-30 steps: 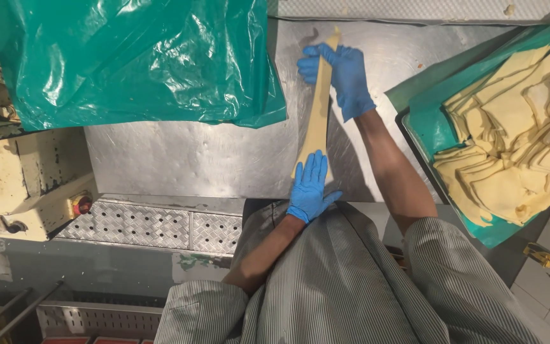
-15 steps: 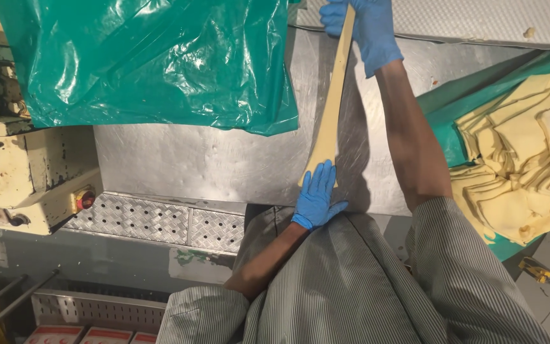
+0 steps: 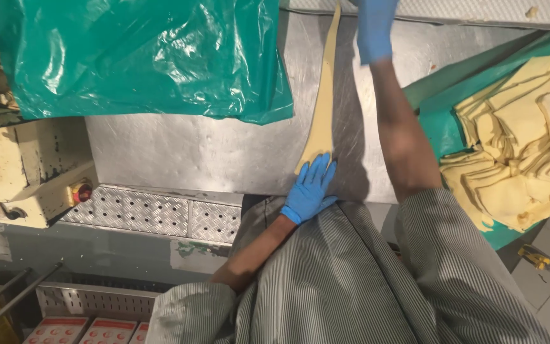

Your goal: The recorder is rolling pre-cut triangular pieces of dough into croissants at a bakery station.

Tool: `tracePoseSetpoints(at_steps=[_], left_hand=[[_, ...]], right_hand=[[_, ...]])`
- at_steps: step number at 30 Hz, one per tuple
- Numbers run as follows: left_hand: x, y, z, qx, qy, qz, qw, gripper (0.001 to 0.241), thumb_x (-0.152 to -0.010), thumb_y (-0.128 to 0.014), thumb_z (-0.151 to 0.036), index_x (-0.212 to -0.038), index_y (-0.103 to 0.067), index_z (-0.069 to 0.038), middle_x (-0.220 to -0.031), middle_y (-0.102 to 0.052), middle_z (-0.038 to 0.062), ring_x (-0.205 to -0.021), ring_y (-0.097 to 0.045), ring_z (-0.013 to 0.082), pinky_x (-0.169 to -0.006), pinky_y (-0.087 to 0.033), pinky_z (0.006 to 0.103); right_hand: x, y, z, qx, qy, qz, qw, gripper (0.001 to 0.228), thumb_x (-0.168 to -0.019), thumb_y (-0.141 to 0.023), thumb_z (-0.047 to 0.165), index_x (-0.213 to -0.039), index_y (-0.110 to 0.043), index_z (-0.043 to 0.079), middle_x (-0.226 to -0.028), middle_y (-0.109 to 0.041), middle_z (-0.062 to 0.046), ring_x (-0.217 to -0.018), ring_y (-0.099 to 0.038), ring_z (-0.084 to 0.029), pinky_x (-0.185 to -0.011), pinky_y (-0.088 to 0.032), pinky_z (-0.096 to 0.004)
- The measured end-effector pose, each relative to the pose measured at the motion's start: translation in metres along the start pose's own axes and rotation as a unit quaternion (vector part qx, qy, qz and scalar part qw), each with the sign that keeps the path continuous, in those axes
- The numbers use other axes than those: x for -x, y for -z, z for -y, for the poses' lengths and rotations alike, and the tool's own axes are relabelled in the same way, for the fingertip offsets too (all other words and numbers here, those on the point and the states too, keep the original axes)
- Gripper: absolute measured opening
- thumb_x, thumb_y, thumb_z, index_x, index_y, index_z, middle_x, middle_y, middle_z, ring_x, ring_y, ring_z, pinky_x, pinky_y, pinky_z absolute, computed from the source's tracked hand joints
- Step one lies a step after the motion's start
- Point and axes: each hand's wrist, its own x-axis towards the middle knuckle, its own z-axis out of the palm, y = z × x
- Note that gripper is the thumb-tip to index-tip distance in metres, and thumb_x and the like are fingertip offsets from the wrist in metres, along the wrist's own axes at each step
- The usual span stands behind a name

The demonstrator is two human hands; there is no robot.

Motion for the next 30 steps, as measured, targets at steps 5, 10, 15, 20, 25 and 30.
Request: tracePoseSetpoints(at_steps=[5,10,15,20,25,30], left_hand=[[0.042,0.002,0.032,0.007,-0.043,-0.027,0.999,0.098,-0.093,-0.06,-0.065,-0.163,-0.027,-0.004,-0.17,-0.027,0.016,-0.159,-0.024,0.0286,-0.128,-0.019,0.0487],[0.048,0.007,0.051,-0.021,-0.04,0.039,0.998,0.101,-0.089,-0.059,-0.068,-0.16,-0.031,-0.002,-0.168,-0.029,0.015,-0.155,-0.029,0.029,-0.126,-0.018,0.0509],[0.041,-0.01,0.051,-0.003,-0.05,0.039,0.998,0.102,-0.088,-0.059,-0.07,-0.16,-0.03,-0.004,-0.167,-0.03,0.013,-0.154,-0.029,0.0281,-0.126,-0.015,0.055],[0.034,-0.01,0.051,0.038,-0.043,0.022,0.998,0.103,-0.088,-0.057,-0.072,-0.161,-0.03,-0.005,-0.168,-0.03,0.01,-0.155,-0.029,0.025,-0.128,-0.013,0.055],[0.013,0.0,0.056,0.026,-0.063,-0.028,0.997,0.085,-0.093,-0.06,-0.059,-0.157,-0.039,-0.006,-0.164,-0.035,0.013,-0.146,-0.038,0.0285,-0.12,-0.028,0.0542],[-0.002,0.008,0.079,-0.088,-0.118,-0.08,0.986,0.055,-0.094,-0.062,-0.024,-0.148,-0.053,-0.012,-0.156,-0.047,0.007,-0.133,-0.051,0.0253,-0.107,-0.047,0.0405]], right_hand=[[0.204,0.009,0.069,0.147,0.108,-0.018,0.983,0.04,-0.111,-0.051,0.013,-0.148,-0.051,-0.002,-0.149,-0.057,-0.023,-0.144,-0.053,-0.034,-0.122,-0.041,-0.046],[0.395,0.016,-0.015,0.409,0.149,0.288,0.853,0.07,-0.095,-0.061,0.033,-0.151,-0.039,-0.002,-0.16,-0.04,-0.021,-0.152,-0.035,-0.038,-0.126,-0.017,-0.061],[0.4,0.003,-0.006,0.489,0.117,0.31,0.807,0.076,-0.1,-0.061,0.043,-0.158,-0.037,0.0,-0.164,-0.038,-0.021,-0.153,-0.033,-0.034,-0.126,-0.017,-0.059],[0.389,-0.003,-0.006,0.518,0.115,0.293,0.795,0.08,-0.1,-0.057,0.048,-0.158,-0.035,-0.002,-0.165,-0.033,-0.022,-0.154,-0.028,-0.035,-0.124,-0.014,-0.061],[0.363,-0.002,0.009,0.509,0.125,0.265,0.809,0.074,-0.098,-0.061,0.042,-0.156,-0.041,0.0,-0.164,-0.035,-0.02,-0.153,-0.03,-0.036,-0.124,-0.018,-0.058],[0.322,0.008,0.017,0.403,0.185,0.191,0.876,0.047,-0.093,-0.075,0.022,-0.137,-0.06,0.011,-0.136,-0.053,-0.011,-0.124,-0.051,-0.031,-0.11,-0.039,-0.048]])
